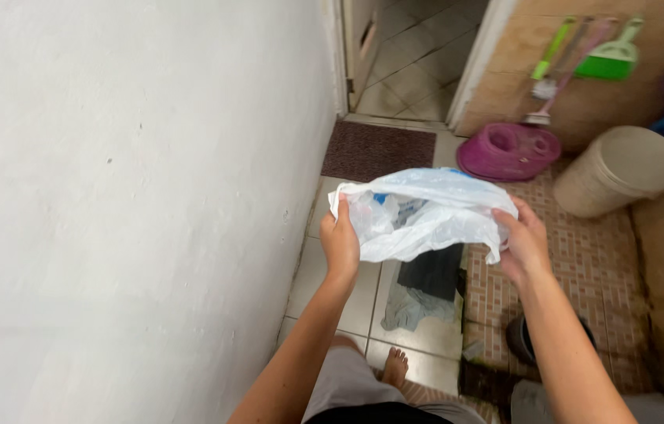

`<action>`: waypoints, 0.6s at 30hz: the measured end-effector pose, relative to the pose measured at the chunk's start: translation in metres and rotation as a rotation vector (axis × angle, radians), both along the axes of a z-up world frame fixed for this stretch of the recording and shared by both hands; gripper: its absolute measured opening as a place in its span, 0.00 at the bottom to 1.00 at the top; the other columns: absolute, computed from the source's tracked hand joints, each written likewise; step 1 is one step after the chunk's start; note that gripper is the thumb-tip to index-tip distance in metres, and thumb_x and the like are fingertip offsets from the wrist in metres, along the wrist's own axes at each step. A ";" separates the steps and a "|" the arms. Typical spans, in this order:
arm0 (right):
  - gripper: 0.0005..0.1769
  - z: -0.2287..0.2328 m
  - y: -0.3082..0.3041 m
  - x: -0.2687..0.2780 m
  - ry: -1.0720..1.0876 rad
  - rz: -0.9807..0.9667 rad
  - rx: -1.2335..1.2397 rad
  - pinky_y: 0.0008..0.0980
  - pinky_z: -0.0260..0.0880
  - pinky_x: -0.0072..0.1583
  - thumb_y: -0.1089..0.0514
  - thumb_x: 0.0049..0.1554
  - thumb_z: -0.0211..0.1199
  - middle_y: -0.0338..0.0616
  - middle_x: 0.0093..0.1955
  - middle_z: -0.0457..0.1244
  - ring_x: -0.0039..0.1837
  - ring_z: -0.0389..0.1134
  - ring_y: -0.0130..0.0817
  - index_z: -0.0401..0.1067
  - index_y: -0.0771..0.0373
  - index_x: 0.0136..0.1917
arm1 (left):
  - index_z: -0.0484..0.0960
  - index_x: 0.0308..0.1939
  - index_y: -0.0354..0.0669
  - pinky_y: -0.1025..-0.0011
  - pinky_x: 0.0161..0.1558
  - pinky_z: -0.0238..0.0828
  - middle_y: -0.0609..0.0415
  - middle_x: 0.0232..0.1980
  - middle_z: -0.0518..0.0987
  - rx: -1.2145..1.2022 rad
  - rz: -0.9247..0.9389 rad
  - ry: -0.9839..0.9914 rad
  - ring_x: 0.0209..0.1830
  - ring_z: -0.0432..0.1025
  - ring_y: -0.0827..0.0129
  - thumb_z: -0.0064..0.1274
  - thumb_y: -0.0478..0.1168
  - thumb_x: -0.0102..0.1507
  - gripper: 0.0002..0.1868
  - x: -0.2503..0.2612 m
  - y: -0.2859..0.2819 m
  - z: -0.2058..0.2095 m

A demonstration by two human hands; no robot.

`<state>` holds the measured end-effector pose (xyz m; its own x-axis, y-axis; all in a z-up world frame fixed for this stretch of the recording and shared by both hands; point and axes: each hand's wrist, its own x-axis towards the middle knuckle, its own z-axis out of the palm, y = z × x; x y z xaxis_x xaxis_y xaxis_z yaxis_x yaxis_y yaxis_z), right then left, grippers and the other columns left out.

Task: The person removes a tied red trash bag from a small bin in a bathroom, carries it through the house to a kitchen area, and places it into a larger black trash bag. They then gather food scraps into a plastic bag, place that in the black bag, and then insert a new white plastic liner into the bathroom bin.

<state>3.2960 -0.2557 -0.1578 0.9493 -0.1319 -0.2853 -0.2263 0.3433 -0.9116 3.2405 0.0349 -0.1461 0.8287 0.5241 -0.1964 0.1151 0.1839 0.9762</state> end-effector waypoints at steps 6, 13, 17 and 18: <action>0.21 -0.002 0.051 0.184 -0.096 0.143 -0.084 0.35 0.75 0.56 0.72 0.58 0.59 0.45 0.59 0.68 0.56 0.71 0.35 0.70 0.65 0.65 | 0.84 0.46 0.29 0.69 0.44 0.70 0.50 0.38 0.83 0.021 0.080 0.002 0.37 0.72 0.71 0.43 0.53 0.70 0.26 0.163 0.034 -0.016; 0.25 -0.040 0.105 0.370 -0.153 0.196 -0.184 0.26 0.67 0.58 0.72 0.55 0.60 0.38 0.59 0.68 0.58 0.68 0.27 0.71 0.63 0.66 | 0.83 0.52 0.32 0.70 0.49 0.70 0.50 0.46 0.85 -0.023 0.000 0.071 0.44 0.77 0.69 0.44 0.52 0.69 0.26 0.370 0.055 -0.023; 0.22 -0.060 0.108 0.462 -0.051 0.179 -0.202 0.27 0.67 0.55 0.70 0.56 0.59 0.40 0.56 0.69 0.54 0.68 0.27 0.74 0.63 0.64 | 0.84 0.53 0.32 0.68 0.48 0.70 0.47 0.44 0.85 0.067 -0.106 0.153 0.41 0.76 0.64 0.45 0.52 0.68 0.25 0.502 0.050 -0.014; 0.20 -0.063 0.103 0.488 -0.043 0.184 -0.179 0.27 0.68 0.53 0.69 0.58 0.59 0.40 0.55 0.70 0.54 0.68 0.27 0.75 0.63 0.64 | 0.84 0.52 0.32 0.68 0.48 0.70 0.47 0.43 0.86 0.072 -0.134 0.133 0.41 0.76 0.65 0.46 0.52 0.68 0.25 0.532 0.047 -0.013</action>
